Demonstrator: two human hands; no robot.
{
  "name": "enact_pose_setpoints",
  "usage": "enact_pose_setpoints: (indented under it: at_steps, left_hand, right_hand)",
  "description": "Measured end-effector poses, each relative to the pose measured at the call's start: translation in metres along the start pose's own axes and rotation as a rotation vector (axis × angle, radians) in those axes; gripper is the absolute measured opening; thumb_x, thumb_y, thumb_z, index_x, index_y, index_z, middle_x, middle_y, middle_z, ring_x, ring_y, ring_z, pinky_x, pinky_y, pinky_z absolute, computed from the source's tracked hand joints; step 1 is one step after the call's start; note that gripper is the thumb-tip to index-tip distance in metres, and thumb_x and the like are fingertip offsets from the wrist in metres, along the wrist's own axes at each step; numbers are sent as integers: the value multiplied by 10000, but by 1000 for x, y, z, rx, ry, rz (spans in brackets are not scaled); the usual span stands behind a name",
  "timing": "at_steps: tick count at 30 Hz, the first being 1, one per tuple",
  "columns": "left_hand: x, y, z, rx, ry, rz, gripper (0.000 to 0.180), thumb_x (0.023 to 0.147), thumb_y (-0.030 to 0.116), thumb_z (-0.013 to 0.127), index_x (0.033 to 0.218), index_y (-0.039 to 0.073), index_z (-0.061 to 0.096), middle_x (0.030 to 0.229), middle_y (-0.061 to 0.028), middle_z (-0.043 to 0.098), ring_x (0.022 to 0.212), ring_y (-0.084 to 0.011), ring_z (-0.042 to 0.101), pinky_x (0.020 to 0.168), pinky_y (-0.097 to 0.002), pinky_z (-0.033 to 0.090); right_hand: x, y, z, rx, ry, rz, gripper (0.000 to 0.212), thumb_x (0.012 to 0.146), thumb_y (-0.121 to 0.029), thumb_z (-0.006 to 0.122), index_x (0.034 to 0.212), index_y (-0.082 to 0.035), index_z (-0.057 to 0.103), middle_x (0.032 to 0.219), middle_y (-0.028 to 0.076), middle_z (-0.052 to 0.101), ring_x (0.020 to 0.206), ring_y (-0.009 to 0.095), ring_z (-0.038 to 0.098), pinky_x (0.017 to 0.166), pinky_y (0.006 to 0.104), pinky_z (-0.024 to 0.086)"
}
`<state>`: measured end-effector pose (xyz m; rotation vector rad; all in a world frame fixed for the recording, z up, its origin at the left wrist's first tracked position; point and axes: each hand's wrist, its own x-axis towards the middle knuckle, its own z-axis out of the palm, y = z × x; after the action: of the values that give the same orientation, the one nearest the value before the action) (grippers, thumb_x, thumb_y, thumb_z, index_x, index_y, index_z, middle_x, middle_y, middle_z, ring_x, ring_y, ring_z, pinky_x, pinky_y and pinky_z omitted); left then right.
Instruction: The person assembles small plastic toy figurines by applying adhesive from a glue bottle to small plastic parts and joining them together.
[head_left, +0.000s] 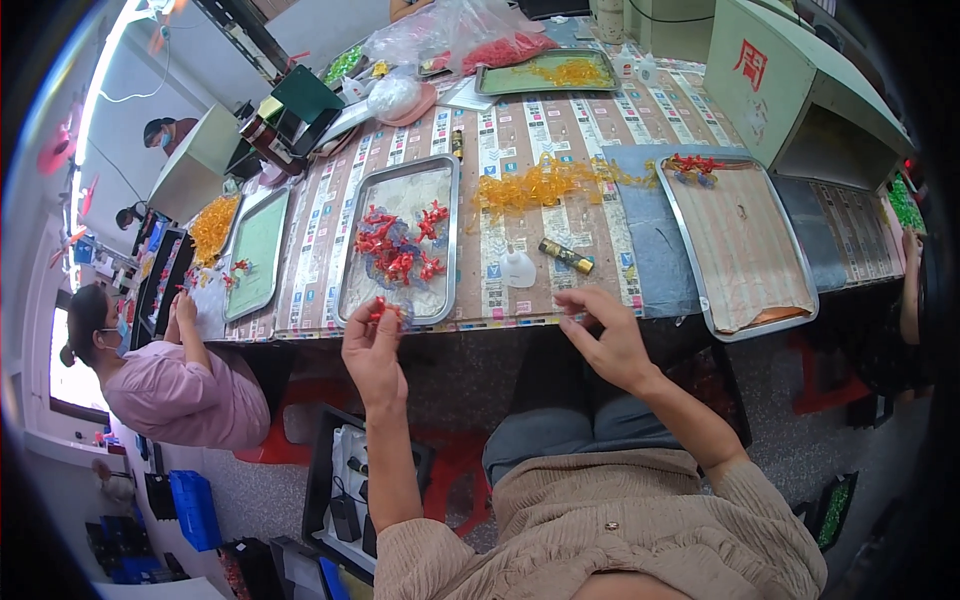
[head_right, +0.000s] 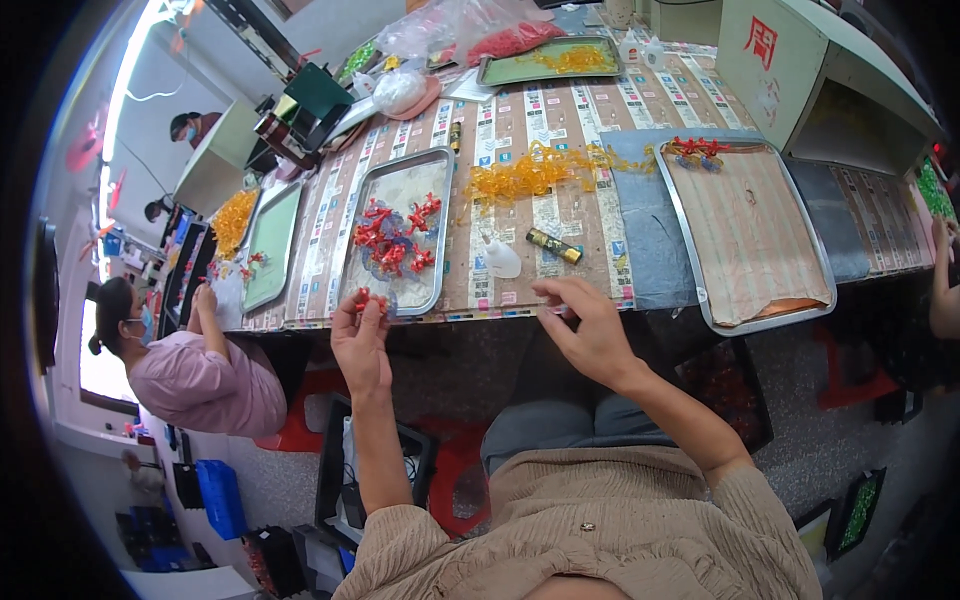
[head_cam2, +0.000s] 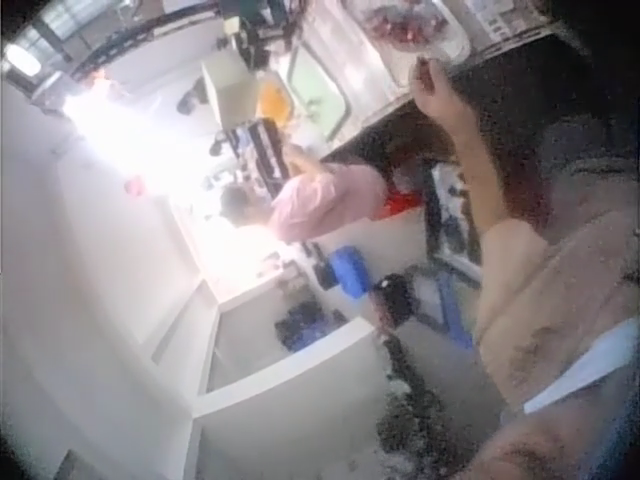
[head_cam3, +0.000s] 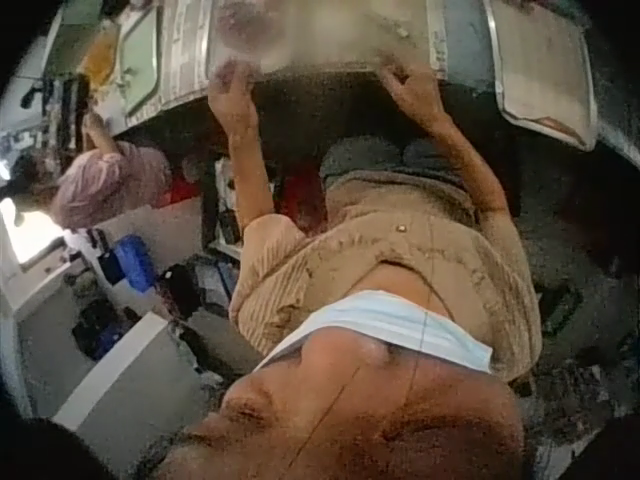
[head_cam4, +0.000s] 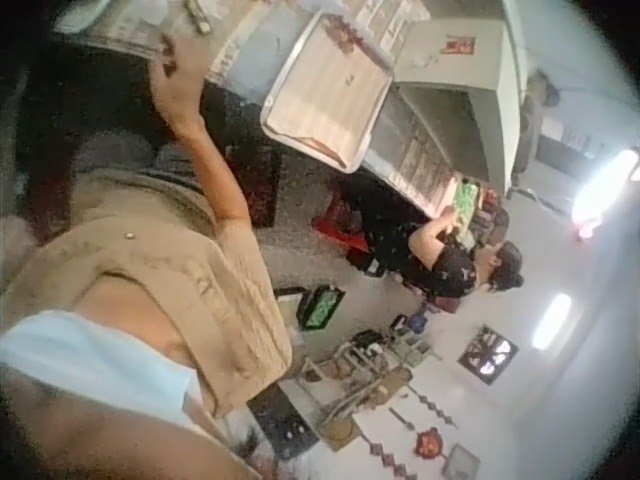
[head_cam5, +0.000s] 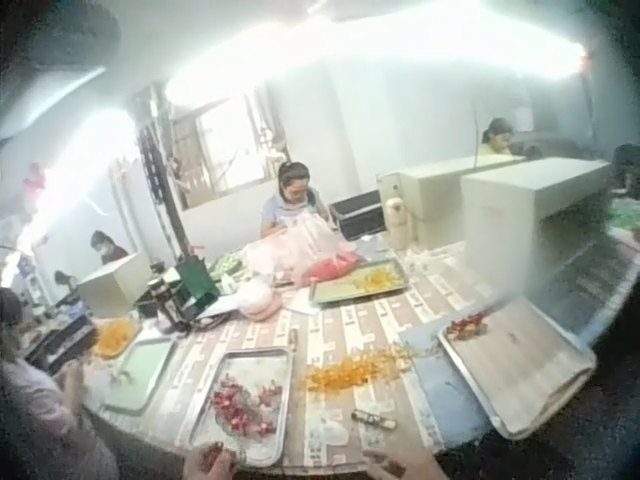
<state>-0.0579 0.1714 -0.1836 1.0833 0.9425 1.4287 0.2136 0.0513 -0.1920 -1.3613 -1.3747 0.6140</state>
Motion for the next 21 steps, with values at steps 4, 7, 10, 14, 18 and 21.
enact_pose_setpoints:
  at_steps: [4,7,10,14,18,21]
  left_hand:
    - [-37,4,24,-403,-184,-209,271,912,9,566,1178,64,553,1043,-62,623,964,-157,611,854,-315,534]
    - [-60,-4,38,-638,-217,-412,357,922,8,539,1265,99,497,1085,-50,608,1002,-167,607,886,-342,532]
    - [-77,-12,45,-754,-262,-467,471,902,-31,548,1341,92,431,1154,-57,581,1091,-184,579,890,-335,524]
    - [-95,-22,49,-771,-264,-432,499,851,-85,584,1305,83,465,1180,-69,569,1124,-207,560,905,-329,514]
    - [-109,-24,58,-609,-225,-337,553,818,-115,601,1314,87,460,1178,-81,560,1139,-200,545,940,-327,490]
    - [-112,-26,60,-531,-288,-278,608,809,-118,609,1351,80,420,1157,-84,566,1132,-202,548,951,-316,478]
  right_hand:
    - [21,0,16,-179,100,-89,465,768,-34,684,1211,-22,544,1159,130,552,1034,239,564,880,313,462]
    - [37,3,27,-278,167,-154,537,750,-77,710,1247,-26,511,1201,143,537,1096,289,529,964,358,412]
    - [51,6,42,-261,188,-174,553,749,-99,720,1251,-21,502,1215,149,545,1135,307,505,1000,377,382]
    - [64,26,57,-283,122,-245,536,762,-99,706,1252,-28,501,1218,155,551,1099,321,531,973,391,408]
    - [58,30,56,-170,60,-153,475,814,-82,663,1255,-37,494,1148,138,592,1002,252,591,893,336,456]
    - [37,25,44,-12,35,-74,430,859,-89,637,1260,-41,486,1083,111,612,960,178,595,845,301,471]
